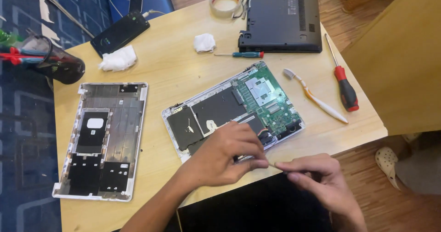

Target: Cleaning internal components of a laptop with a brush and placing the bottom cover back on.

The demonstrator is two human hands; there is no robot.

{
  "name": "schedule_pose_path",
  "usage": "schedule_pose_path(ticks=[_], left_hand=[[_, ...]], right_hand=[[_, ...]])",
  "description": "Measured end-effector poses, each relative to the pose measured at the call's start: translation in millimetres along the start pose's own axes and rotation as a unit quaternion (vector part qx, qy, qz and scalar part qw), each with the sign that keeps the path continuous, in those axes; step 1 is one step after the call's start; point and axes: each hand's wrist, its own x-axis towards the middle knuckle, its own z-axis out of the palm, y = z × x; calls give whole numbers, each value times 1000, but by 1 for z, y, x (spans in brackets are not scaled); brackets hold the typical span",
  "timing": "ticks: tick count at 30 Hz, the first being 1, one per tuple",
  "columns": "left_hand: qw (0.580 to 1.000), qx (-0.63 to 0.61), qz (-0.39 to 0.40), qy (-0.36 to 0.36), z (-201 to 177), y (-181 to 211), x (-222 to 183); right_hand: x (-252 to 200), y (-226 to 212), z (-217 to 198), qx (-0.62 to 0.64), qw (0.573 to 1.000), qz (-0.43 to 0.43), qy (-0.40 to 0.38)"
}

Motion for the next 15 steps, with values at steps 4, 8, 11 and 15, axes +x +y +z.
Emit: schedule_pose_path(ticks=[4, 8, 11, 15], left_hand=[[996, -30, -50, 74, -9, -5, -11], [971, 58, -121, 199, -51, -42, -33], [958, 144, -168, 183, -60, -65, -47], [950, 168, -183, 189, -69, -82, -59]], right_hand=[[2, -6, -45, -163, 983, -57, -68], [8, 0, -53, -302, 938, 83, 150], [19, 17, -40, -370, 899, -24, 234], [33, 36, -29, -503, 830, -53, 236]])
